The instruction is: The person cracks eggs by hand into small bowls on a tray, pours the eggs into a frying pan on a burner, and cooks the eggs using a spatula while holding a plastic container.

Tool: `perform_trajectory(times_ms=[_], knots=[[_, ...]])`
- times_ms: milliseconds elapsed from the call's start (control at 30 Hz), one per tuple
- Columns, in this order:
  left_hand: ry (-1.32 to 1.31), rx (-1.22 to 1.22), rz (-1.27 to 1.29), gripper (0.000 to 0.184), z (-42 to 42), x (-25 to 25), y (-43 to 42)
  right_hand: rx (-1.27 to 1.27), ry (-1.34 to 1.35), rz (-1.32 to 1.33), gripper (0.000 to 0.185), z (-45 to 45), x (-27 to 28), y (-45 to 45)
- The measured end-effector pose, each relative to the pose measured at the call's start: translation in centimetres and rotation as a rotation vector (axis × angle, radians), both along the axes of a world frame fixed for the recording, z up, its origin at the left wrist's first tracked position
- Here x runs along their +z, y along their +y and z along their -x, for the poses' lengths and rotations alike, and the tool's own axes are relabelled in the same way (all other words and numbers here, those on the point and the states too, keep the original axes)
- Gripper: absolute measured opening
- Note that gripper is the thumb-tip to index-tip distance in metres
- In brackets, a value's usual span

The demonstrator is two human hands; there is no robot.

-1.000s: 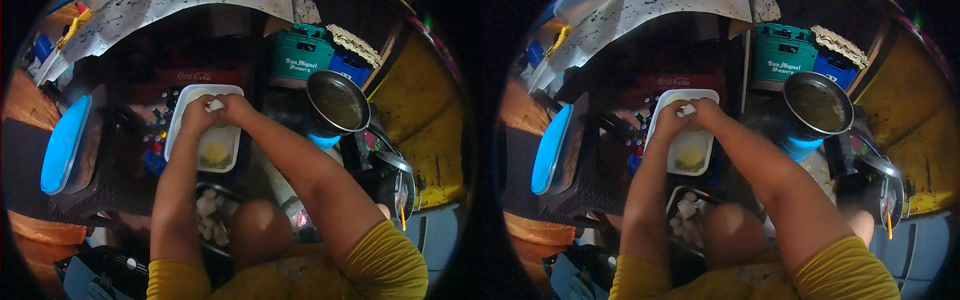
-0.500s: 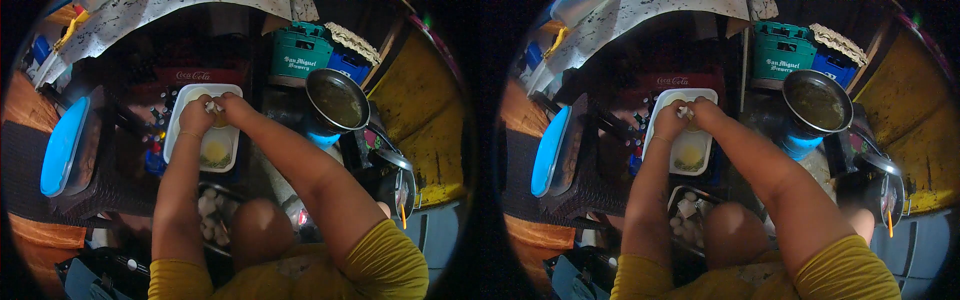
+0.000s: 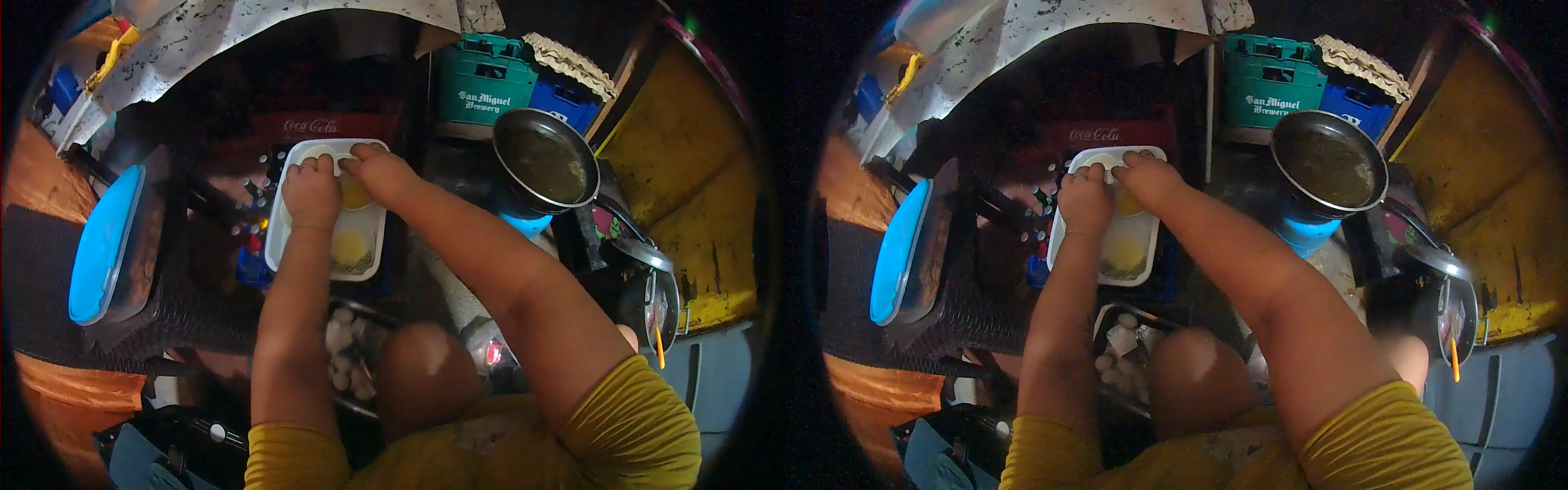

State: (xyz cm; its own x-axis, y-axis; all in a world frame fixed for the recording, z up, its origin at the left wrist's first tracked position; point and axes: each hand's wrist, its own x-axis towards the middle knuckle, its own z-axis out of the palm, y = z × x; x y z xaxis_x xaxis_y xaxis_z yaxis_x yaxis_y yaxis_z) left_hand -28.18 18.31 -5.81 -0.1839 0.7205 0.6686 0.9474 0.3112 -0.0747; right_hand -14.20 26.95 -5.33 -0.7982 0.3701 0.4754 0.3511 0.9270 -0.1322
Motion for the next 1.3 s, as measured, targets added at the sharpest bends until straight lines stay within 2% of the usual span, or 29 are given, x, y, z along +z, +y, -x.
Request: perform_trajectory(times_ms=[133, 167, 233, 267, 300, 333, 367, 400, 433, 500, 567, 600, 667, 733, 867, 933, 967, 1033, 1067, 1100, 1133, 1167, 1200, 1267, 1300], knots=[[0.002, 0.002, -0.018, 0.020, -0.1, 0.2, 0.1, -0.053, 0.089, 0.011, 0.039, -0.1, 0.3, -0.5], [0.004, -0.003, -0.018, 0.020, -0.2, 0.5, 0.1, -0.057, 0.194, 0.102, 0.042, -0.1, 0.4, -0.6], [-0.178, 0.110, -0.020, 0.016, -0.5, 1.0, 0.0, -0.069, 0.301, 0.197, 0.045, -0.2, 0.6, -0.9], [-0.179, 0.103, -0.013, 0.016, 0.7, 0.2, 0.5, -0.130, 0.512, 0.870, 0.045, -0.6, 2.6, -2.0], [-0.525, 0.098, -0.091, 0.019, 3.3, -1.6, 1.5, -0.194, 0.709, 1.551, 0.045, -1.2, 3.7, -3.0], [-0.876, 0.095, -0.157, 0.021, 5.8, -3.2, 2.3, -0.222, 0.716, 1.562, 0.045, -1.6, 3.6, -3.2], [-0.768, 0.017, 0.023, 0.023, 9.1, -4.0, 3.1, -0.049, 0.826, 1.848, 0.041, -2.4, 3.3, -2.7], [-0.825, -0.099, 0.058, 0.023, 8.6, -3.9, 2.8, 0.145, 0.944, 2.121, 0.037, -3.6, 2.9, -2.4], [-0.889, -0.214, 0.096, 0.022, 8.2, -3.7, 2.5, 0.102, 0.965, 2.134, 0.037, -5.5, 2.6, -2.7], [-1.143, -0.352, 0.008, 0.021, 1.9, 2.6, -0.1, 0.390, 0.767, 2.147, 0.028, -9.5, 3.5, -4.0], [-1.582, -0.391, 0.133, 0.027, -6.1, 7.4, -2.6, 0.298, 0.794, 2.204, 0.028, -13.8, 4.8, -6.4], [-1.589, -0.394, 0.146, 0.027, -9.3, 7.9, -3.4, 0.238, 0.805, 2.246, 0.029, -15.8, 5.1, -7.4], [-0.963, -0.498, 0.422, 0.034, -14.7, 8.2, -4.8, 0.226, 0.842, 2.286, 0.033, -19.3, 3.9, -8.4], [-0.938, -0.729, 0.561, 0.039, -18.5, 7.2, -5.7, 0.223, 0.881, 2.326, 0.037, -22.4, 2.1, -9.4], [-0.945, -0.736, 0.535, 0.038, -23.5, 7.0, -7.9, 0.012, 0.854, 2.408, 0.030, -29.1, -2.6, -11.8], [-0.890, -0.761, 0.569, 0.038, -24.5, 5.8, -7.9, -0.140, 0.697, 2.366, 0.025, -32.5, -5.5, -13.3], [-1.000, -0.709, 0.732, 0.036, -25.4, 5.4, -8.4, -0.204, 0.643, 2.361, 0.021, -33.8, -6.7, -14.3], [-0.923, -0.694, 1.054, 0.032, -27.2, 1.4, -7.7, -0.395, 0.472, 2.322, 0.017, -35.7, -10.6, -16.2], [-0.672, -0.605, 1.166, 0.032, -28.9, 0.4, -8.1, -0.523, 0.357, 2.282, 0.017, -36.2, -13.1, -16.9], [-0.434, -0.580, 1.354, 0.035, -30.2, -3.7, -7.6, -0.635, 0.328, 2.280, 0.016, -36.3, -15.0, -17.9], [-0.346, -0.628, 1.473, 0.039, -31.2, -7.8, -7.8, -0.744, 0.297, 2.274, 0.015, -36.2, -16.6, -19.1], [-0.282, -0.643, 1.573, 0.041, -31.4, -14.1, -8.1, -0.779, 0.372, 2.263, 0.015, -36.1, -18.5, -20.4], [-0.216, -0.655, 1.673, 0.043, -31.6, -18.1, -8.6, -0.811, 0.449, 2.251, 0.015, -36.0, -19.8, -21.7], [-0.020, -0.740, 1.867, 0.047, -32.5, -16.1, -11.1, -0.852, 0.309, 2.174, 0.014, -35.5, -20.5, -23.2], [-0.015, -0.723, 1.862, 0.047, -32.7, -15.4, -11.7, -0.792, 0.239, 2.237, 0.018, -36.1, -24.4, -22.9]])
